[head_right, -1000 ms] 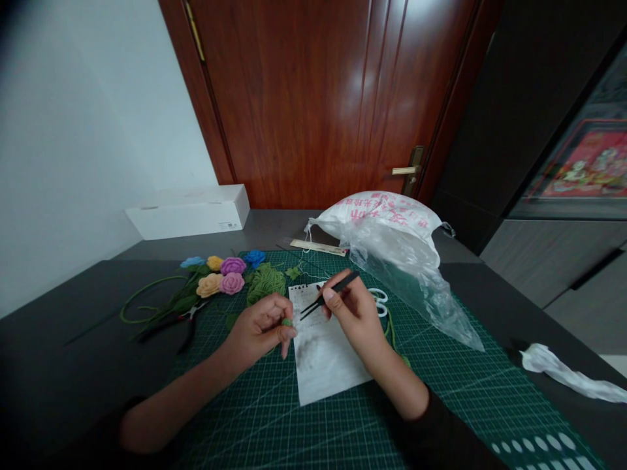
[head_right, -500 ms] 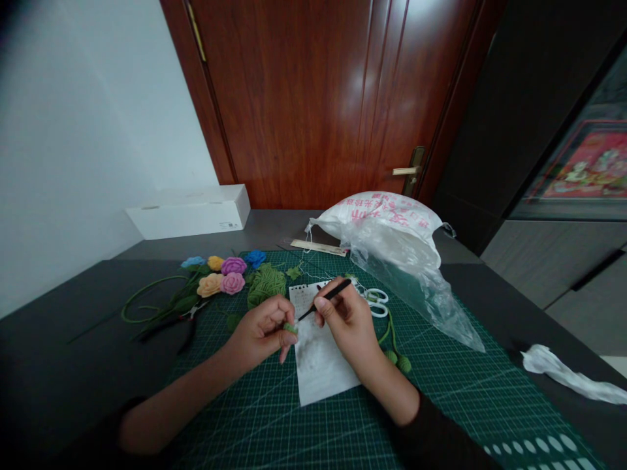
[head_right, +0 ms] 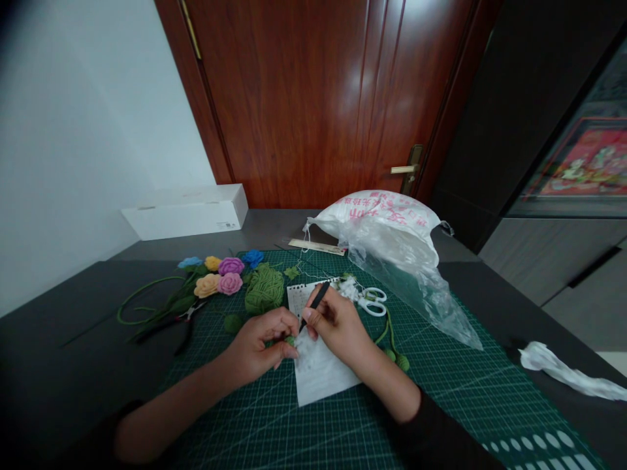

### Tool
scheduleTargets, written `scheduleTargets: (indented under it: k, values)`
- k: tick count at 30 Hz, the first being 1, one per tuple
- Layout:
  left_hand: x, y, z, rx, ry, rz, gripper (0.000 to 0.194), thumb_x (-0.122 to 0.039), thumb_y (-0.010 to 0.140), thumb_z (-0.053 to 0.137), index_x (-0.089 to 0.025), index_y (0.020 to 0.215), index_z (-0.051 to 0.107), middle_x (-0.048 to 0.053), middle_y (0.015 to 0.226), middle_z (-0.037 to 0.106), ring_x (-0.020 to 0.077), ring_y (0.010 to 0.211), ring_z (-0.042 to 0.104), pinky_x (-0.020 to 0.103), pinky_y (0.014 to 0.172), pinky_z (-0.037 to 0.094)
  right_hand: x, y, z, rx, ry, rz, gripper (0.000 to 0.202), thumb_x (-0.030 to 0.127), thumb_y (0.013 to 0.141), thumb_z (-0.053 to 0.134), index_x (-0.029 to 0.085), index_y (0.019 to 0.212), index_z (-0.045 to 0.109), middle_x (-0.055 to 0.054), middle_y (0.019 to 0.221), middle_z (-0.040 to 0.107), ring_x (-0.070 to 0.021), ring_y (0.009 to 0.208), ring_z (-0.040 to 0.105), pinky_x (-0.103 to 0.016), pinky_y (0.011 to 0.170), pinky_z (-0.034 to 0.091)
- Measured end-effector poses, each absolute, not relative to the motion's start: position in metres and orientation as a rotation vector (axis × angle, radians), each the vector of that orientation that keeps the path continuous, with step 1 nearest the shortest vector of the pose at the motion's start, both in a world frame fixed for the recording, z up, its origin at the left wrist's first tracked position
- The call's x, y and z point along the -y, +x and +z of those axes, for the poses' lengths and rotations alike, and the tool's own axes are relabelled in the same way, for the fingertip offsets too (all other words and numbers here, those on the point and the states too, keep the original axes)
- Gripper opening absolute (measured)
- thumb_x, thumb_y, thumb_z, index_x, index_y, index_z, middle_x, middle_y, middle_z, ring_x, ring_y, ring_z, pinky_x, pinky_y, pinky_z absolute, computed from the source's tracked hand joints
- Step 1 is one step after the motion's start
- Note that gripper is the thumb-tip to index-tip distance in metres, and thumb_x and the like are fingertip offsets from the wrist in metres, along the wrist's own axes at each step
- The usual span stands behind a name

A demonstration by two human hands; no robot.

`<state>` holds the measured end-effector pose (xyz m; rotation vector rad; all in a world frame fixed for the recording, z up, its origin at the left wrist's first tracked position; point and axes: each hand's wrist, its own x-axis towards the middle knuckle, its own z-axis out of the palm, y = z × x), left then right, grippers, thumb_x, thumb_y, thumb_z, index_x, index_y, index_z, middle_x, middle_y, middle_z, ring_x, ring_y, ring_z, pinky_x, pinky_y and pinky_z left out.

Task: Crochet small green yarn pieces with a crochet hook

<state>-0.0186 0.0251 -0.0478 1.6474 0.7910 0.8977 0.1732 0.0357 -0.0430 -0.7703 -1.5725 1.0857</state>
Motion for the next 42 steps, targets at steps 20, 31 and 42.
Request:
scheduleTargets:
  k: [20, 31, 42]
  values:
    - [-0.033, -0.019, -0.046, -0.819, 1.508, 0.973, 0.025, -0.022, 0.076, 0.077, -0.02, 0.081, 0.052, -0.01, 0.058, 0.053, 0.0053, 0.037, 0.048, 0.015, 0.038, 0.039, -0.033, 0.177, -0.035, 1.441, -0.694, 0.949, 0.027, 0.047, 0.091, 0.07, 0.024, 0.085, 0.058, 0.002, 0.079, 0.057, -0.0136, 0.059, 0.059, -0.029, 0.054, 0.048]
    - [-0.031, -0.018, -0.047, -0.835, 1.563, 0.953, 0.023, -0.019, 0.074, 0.073, -0.021, 0.081, 0.052, -0.009, 0.059, 0.051, 0.0058, 0.04, 0.045, 0.016, 0.038, 0.035, -0.033, 0.172, -0.043, 1.429, -0.725, 0.946, 0.027, 0.047, 0.094, 0.066, 0.025, 0.084, 0.055, 0.004, 0.066, 0.057, -0.0134, 0.053, 0.057, -0.028, 0.052, 0.046]
    - [-0.025, -0.016, -0.048, -0.848, 1.642, 0.962, 0.016, -0.008, 0.067, 0.068, -0.02, 0.076, 0.062, -0.005, 0.068, 0.062, 0.007, 0.045, 0.046, 0.02, 0.045, 0.035, -0.034, 0.165, -0.05, 1.492, -0.775, 1.049, 0.033, 0.052, 0.091, 0.067, 0.024, 0.08, 0.054, 0.006, 0.059, 0.053, -0.0126, 0.046, 0.055, -0.026, 0.047, 0.044]
